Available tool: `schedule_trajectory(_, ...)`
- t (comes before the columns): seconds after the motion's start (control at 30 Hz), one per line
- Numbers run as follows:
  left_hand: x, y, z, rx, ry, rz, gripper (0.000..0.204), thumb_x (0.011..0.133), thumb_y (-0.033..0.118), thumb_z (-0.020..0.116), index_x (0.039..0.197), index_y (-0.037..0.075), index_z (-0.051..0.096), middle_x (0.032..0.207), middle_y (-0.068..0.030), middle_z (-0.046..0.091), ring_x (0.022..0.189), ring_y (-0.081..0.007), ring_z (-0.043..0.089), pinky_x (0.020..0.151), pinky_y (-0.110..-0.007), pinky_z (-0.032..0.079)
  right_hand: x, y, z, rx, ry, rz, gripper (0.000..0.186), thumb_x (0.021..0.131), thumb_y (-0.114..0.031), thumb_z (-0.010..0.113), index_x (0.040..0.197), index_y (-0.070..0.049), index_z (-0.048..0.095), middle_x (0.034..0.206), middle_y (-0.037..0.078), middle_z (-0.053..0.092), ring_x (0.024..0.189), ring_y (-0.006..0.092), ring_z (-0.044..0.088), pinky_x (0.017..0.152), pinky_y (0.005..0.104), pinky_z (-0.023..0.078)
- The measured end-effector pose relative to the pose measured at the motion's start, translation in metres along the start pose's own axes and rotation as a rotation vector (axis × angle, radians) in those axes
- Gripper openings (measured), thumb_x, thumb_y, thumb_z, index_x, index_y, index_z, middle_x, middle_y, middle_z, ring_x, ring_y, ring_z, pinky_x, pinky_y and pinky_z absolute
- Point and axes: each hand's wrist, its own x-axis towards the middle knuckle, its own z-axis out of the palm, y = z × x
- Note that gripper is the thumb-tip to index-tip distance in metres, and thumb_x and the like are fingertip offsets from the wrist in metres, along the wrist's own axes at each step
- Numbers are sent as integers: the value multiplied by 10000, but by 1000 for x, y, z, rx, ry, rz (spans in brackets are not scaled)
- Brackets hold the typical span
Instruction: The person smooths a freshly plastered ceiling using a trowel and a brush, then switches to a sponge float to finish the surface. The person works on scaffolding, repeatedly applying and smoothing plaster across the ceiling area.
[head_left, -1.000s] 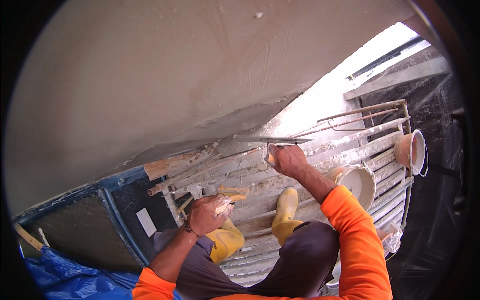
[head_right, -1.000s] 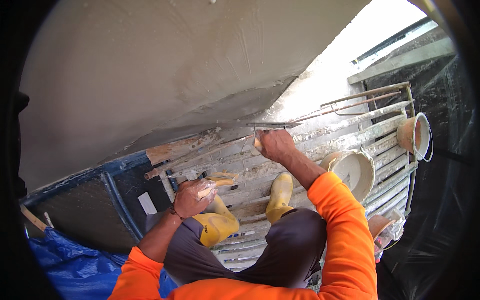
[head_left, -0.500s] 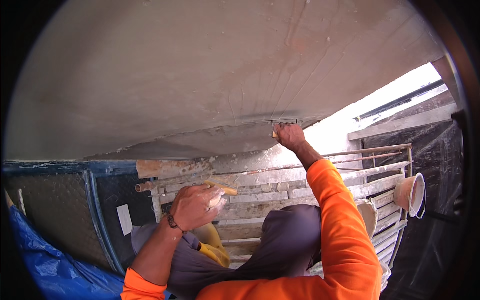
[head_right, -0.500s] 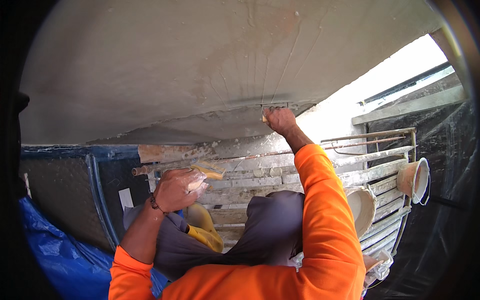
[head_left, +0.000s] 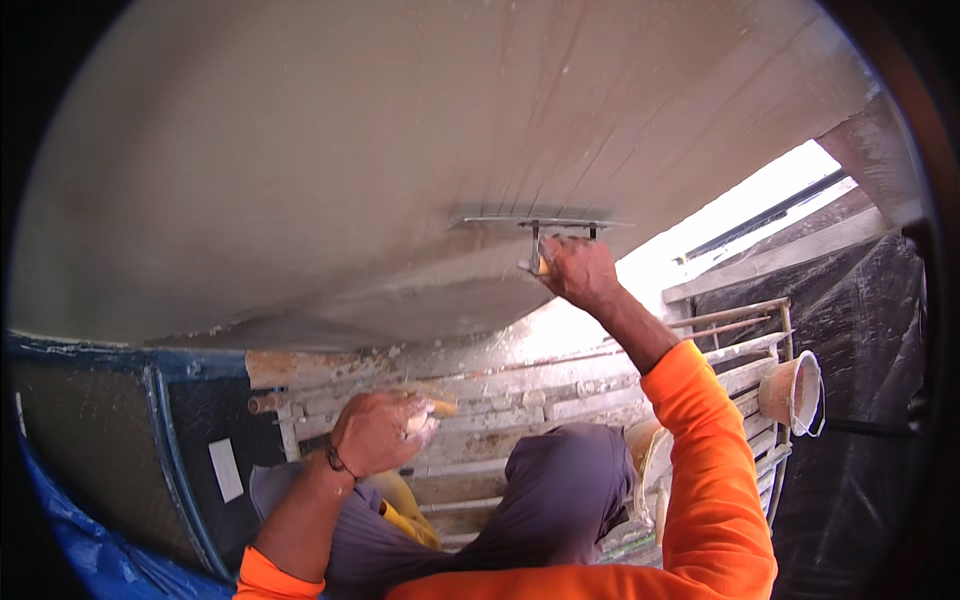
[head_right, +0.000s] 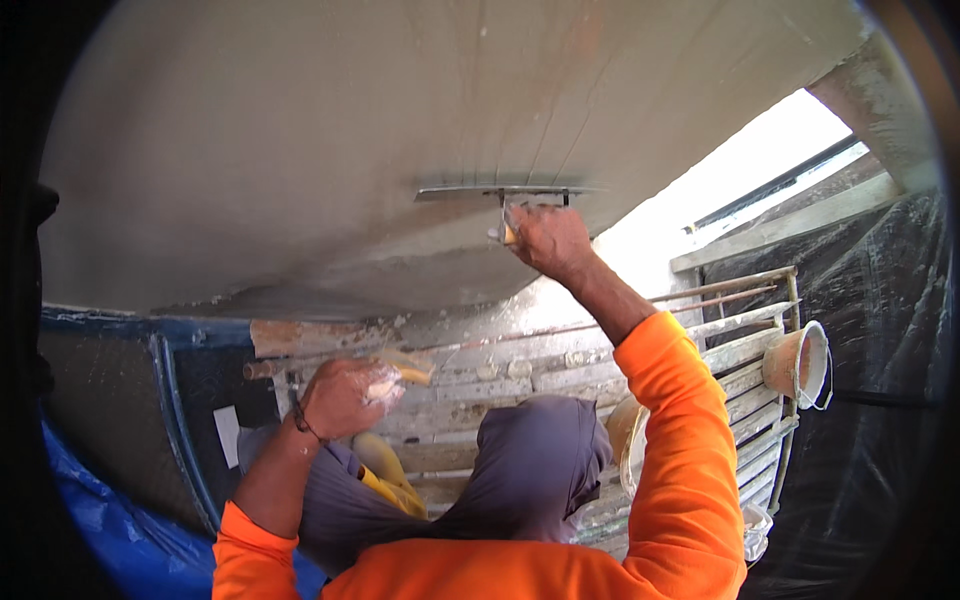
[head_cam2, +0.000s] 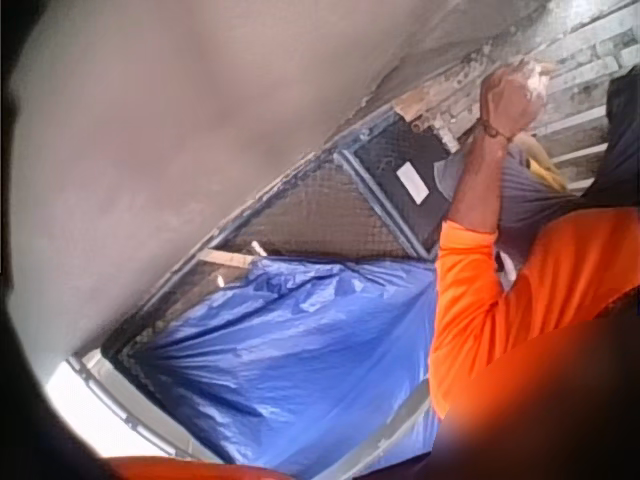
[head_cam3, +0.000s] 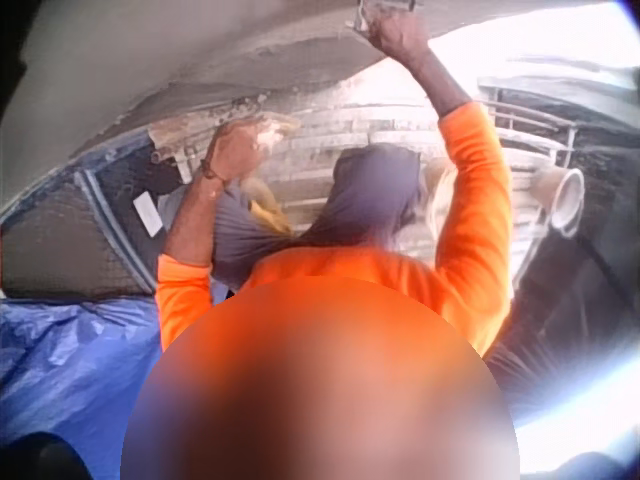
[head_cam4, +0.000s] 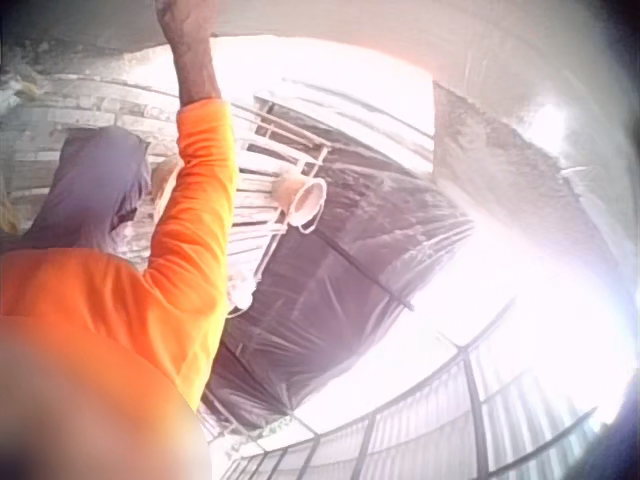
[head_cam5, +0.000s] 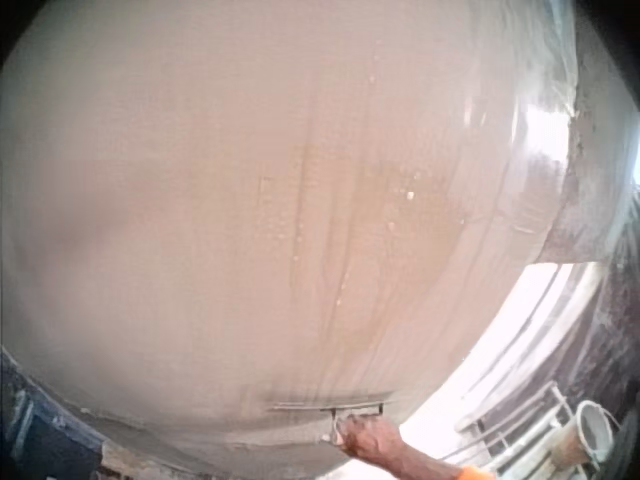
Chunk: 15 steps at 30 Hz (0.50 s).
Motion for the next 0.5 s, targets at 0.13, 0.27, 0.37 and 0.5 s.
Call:
schedule_trajectory(0.13, 11, 7, -4, 19, -42, 22, 329, 869, 304, 718, 1078, 51, 743, 959, -175, 741, 891, -373, 708, 795, -453, 569, 13, -8, -85, -22, 49, 15, 451, 883, -494, 762, 1003, -87, 608, 765, 117, 702, 720, 333, 714, 607, 450, 565)
schedule_trajectory(0.27, 18, 13, -6, 1, -36, 52, 334, 863, 292, 738, 1081, 40, 749, 944, -190, 740, 870, -379, 714, 788, -453, 569, 26, -20, -159, -94, 64, 89, 495, 890, -550, 747, 959, -79, 611, 745, 127, 694, 715, 336, 717, 605, 447, 567)
schedule_trajectory(0.37, 20, 16, -6, -3, -33, 87, 347, 865, 306, 732, 1090, 42, 743, 945, -190, 739, 866, -384, 714, 790, -456, 569, 33, -25, -215, -103, 132, 120, 518, 885, -573, 742, 920, -75, 604, 744, 132, 688, 707, 342, 712, 607, 447, 566)
schedule_trajectory(0.5, 22, 17, -5, -27, -46, 103, 327, 866, 300, 728, 1063, 39, 739, 948, -193, 737, 861, -394, 712, 794, -459, 568, 42, -27, -294, -127, 326, 5, 462, 869, -496, 797, 906, -76, 608, 722, 120, 694, 689, 327, 714, 604, 423, 564)
